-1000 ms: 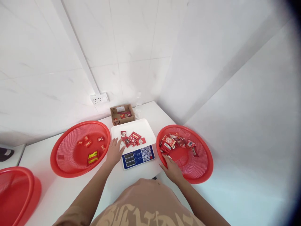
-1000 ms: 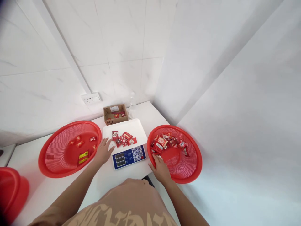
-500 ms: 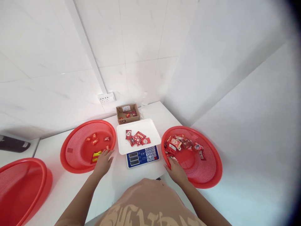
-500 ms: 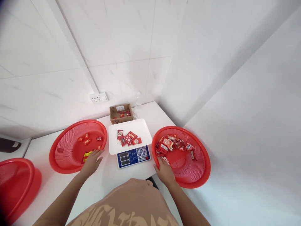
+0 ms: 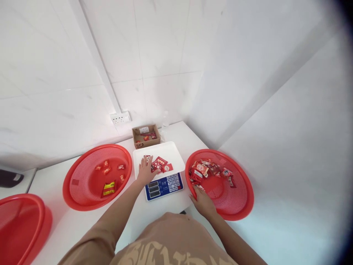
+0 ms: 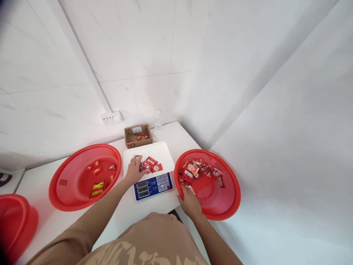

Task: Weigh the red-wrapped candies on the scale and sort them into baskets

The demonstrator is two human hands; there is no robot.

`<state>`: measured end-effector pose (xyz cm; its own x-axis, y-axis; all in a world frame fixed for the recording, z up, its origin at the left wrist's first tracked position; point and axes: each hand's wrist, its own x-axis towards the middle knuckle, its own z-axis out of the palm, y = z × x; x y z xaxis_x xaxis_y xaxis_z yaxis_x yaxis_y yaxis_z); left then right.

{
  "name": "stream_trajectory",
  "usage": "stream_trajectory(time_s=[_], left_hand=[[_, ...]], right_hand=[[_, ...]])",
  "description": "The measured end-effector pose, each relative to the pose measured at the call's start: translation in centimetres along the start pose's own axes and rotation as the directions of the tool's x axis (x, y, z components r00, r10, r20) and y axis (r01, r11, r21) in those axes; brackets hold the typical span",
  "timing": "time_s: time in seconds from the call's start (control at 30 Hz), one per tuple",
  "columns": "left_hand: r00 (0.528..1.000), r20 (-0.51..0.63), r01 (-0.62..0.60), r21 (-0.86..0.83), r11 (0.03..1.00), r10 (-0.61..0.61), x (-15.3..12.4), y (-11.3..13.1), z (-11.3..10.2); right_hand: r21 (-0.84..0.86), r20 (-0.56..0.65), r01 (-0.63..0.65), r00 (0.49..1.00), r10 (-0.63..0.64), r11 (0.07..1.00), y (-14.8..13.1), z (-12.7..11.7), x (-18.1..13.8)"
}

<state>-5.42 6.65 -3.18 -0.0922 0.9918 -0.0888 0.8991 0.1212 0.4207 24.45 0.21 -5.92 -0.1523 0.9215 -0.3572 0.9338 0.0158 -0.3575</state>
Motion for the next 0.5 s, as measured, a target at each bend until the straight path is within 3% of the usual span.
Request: stream_trajectory(time_s=[0.1,0.27,0.5], left_hand=[[0.995,0.072,0.065,0.079,0.995,-0.07,1.9,1.2,0.6],[0.991,0.13,0.009,0.203,0.979,-0.036,2.9,2.7,1.8],[0.992,0.047,-0.127,0.219,0.967,0.12,2.7,2.6,2.5]], right_hand=[[-0.003,-0.001,-0.001,1.0,0.001,1.0,-0.2,-0.2,-0.1],[0.012,0.002,-0.012,1.0,0.012,1.0,-0.3,-0.4,-0.1],[0.027,0.003,-0.016,1.0,0.016,0.999,-0.4,-0.5,-0.2]])
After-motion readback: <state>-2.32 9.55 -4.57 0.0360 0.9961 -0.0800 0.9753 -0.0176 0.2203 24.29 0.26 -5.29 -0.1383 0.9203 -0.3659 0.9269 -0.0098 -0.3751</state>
